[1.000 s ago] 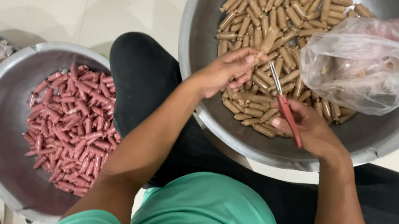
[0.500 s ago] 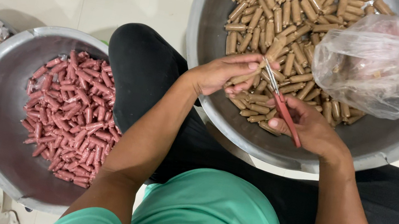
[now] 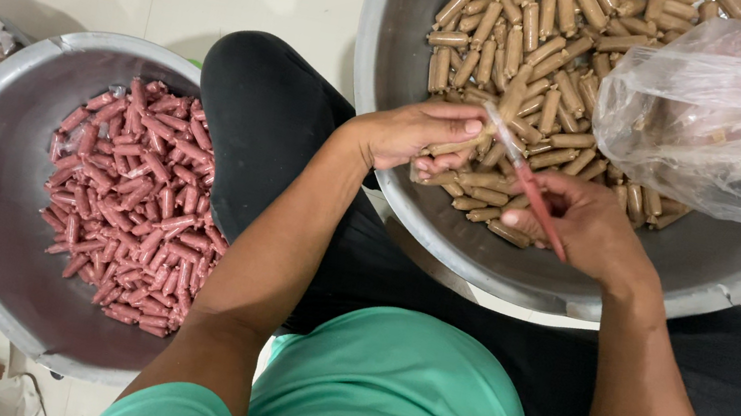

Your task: The person sits cross-legged on the floor and uses scissors to cut small brown sausages from a large metal bowl into smaller pieces. The cut pieces are placed into a second metal bowl to the left. The person handles the sausages one at a time, cutting them repeatedly throughout the clip.

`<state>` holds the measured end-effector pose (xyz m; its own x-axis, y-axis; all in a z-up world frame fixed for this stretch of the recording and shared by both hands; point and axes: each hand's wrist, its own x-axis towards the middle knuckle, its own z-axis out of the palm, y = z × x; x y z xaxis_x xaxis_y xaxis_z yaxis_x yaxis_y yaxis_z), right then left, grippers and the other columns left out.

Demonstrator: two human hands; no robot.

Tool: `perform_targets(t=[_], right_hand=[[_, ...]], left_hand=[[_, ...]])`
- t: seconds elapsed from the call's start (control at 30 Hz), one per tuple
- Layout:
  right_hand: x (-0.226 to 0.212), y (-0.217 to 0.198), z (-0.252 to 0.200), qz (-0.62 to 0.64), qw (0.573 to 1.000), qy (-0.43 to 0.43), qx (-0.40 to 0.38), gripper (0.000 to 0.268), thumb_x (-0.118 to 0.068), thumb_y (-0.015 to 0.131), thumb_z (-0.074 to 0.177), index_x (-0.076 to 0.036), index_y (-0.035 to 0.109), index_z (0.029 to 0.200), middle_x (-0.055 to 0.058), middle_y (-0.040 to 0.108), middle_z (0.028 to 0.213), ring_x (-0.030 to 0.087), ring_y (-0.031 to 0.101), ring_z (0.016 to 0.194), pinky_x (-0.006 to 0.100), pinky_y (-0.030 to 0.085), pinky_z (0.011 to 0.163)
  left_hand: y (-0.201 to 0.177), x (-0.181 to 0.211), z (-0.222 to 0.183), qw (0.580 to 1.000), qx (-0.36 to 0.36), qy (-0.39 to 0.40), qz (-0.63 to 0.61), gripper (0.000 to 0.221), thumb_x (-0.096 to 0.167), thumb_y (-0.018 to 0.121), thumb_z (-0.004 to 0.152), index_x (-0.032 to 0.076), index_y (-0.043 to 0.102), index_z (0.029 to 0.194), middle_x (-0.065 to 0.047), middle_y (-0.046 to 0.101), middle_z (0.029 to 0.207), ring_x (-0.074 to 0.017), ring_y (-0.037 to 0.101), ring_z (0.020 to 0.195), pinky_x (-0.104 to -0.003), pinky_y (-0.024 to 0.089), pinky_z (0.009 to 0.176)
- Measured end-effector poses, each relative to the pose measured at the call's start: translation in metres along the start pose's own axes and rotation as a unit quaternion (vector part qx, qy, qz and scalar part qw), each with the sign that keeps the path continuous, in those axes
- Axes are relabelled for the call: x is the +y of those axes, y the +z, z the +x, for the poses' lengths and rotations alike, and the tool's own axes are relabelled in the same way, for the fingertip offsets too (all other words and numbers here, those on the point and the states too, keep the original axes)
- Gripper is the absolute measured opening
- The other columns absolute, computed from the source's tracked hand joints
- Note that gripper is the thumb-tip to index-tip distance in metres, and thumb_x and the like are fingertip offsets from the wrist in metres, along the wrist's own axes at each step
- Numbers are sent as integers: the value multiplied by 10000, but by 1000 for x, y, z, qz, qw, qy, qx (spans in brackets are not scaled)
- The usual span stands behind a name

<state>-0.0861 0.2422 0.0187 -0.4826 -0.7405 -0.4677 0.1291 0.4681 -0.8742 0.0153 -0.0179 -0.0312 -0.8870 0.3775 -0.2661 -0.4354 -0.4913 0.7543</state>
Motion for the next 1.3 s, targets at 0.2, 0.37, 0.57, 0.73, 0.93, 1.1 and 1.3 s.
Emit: perform_targets(t=[0.2, 0.37, 0.57, 0.73, 0.93, 1.1, 1.3], right_hand=[[0, -6, 5, 68, 994, 70, 39, 391, -132, 896, 786, -45, 722, 1125, 154, 646, 676, 185, 622, 499, 273, 548, 462], [9, -19, -2, 65, 990, 111, 51, 523, -279, 926, 749, -32, 704, 1153, 197, 690, 777, 252, 702, 614, 337, 592, 536], [30, -45, -19, 41, 993, 56, 94, 525, -311, 868, 820, -45, 665, 1225, 107, 586, 805, 188, 590, 685, 272, 498, 541], [58, -56, -31, 52, 990, 50, 118, 495, -330, 844, 858, -56, 664, 1229, 109, 616, 797, 181, 601, 690, 277, 507, 569], [45, -63, -43, 86, 984, 58, 147, 509, -320, 875, 828, -51, 672, 1210, 110, 636, 792, 183, 636, 700, 285, 531, 602], [26, -74, -61, 72, 975, 94, 189, 389, -343, 898, 829, -71, 728, 1049, 81, 602, 659, 154, 603, 589, 246, 502, 536], [6, -81, -65, 81, 963, 135, 218, 322, -302, 896, 851, -66, 737, 1001, 105, 594, 582, 166, 624, 498, 249, 520, 470]], left_hand=[[-9, -13, 4, 991, 88, 65, 77, 316, 214, 663, 1010, 85, 495, 1243, 32, 499, 738, -45, 485, 496, -198, 491, 445], [-6, -14, 26, 916, 301, 144, 222, 339, 153, 529, 1079, 166, 585, 1413, -26, 572, 789, -84, 573, 665, -211, 559, 602], [56, -11, 62, 865, 280, 89, 407, 346, 273, 653, 1002, 110, 514, 1274, -230, 666, 1063, -417, 692, 1004, -522, 552, 858], [51, -17, 116, 859, 194, 153, 448, 252, 264, 593, 1013, 139, 603, 1232, -195, 674, 1004, -430, 673, 1010, -513, 532, 895], [71, 0, 139, 860, 90, 133, 484, 203, 210, 552, 1017, 173, 627, 1202, -198, 718, 979, -454, 683, 992, -533, 527, 874], [76, 12, 146, 857, 41, 120, 499, 170, 209, 537, 1013, 164, 632, 1147, -197, 699, 912, -457, 676, 923, -538, 514, 813], [88, 38, 143, 896, 63, -16, 440, 162, 191, 512, 1048, 168, 642, 1141, -15, 633, 775, -128, 571, 589, -262, 502, 568]])
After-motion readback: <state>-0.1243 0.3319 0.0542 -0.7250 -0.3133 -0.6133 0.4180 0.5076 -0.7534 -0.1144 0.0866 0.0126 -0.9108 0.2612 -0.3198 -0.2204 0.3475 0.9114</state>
